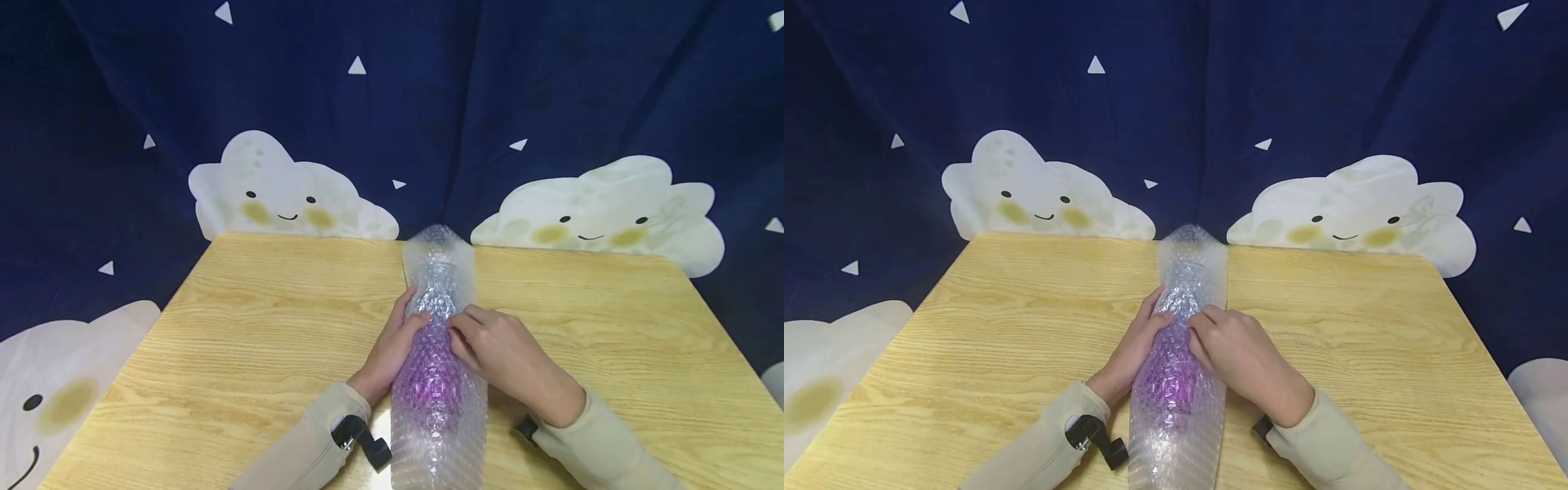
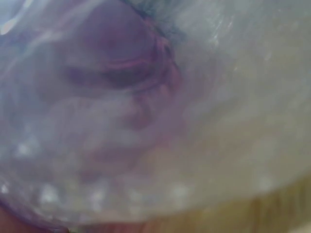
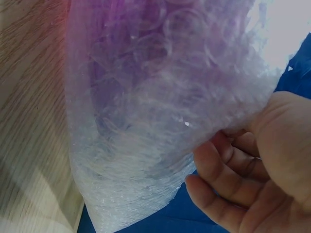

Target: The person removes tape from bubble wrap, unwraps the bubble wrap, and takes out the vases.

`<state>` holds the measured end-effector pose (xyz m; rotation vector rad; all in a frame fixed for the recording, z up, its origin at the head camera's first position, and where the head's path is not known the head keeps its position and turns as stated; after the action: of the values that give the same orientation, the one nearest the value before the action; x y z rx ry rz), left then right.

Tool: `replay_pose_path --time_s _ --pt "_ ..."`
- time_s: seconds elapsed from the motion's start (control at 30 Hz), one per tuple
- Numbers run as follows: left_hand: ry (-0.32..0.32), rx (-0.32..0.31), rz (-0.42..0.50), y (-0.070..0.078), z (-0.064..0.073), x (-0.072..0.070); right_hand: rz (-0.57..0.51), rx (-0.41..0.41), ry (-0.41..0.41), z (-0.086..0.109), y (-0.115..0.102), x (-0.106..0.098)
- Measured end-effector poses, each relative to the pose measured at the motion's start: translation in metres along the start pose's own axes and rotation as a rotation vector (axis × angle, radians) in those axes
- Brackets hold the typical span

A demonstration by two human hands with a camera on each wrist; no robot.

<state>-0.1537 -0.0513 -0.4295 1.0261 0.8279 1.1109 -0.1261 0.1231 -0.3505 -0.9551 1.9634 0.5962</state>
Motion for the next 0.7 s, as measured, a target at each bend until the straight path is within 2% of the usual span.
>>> replay_pose_path --time_s 0.3,0.7 --pt "0.003 -0.008 -0.006 0.0032 -0.0001 0.0006 0.015 0.000 0.005 -0.0001 -0.0001 -0.0026" --pt "0.004 -0.018 -0.007 0.0019 0.0005 0.0001 -0.017 0.010 0.005 0.0009 -0.0025 -0.0004"
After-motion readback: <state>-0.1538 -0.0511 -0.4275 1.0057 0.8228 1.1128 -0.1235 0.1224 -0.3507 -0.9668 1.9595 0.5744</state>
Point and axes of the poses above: each hand's wrist, its own z-axis away from the middle knuckle, its own x-axis out of the palm, y = z × x, the point moved 2 cm from there along -z, towards the middle knuckle, and after that the axes turned 10 degrees about -x, right-handed, at the moved point
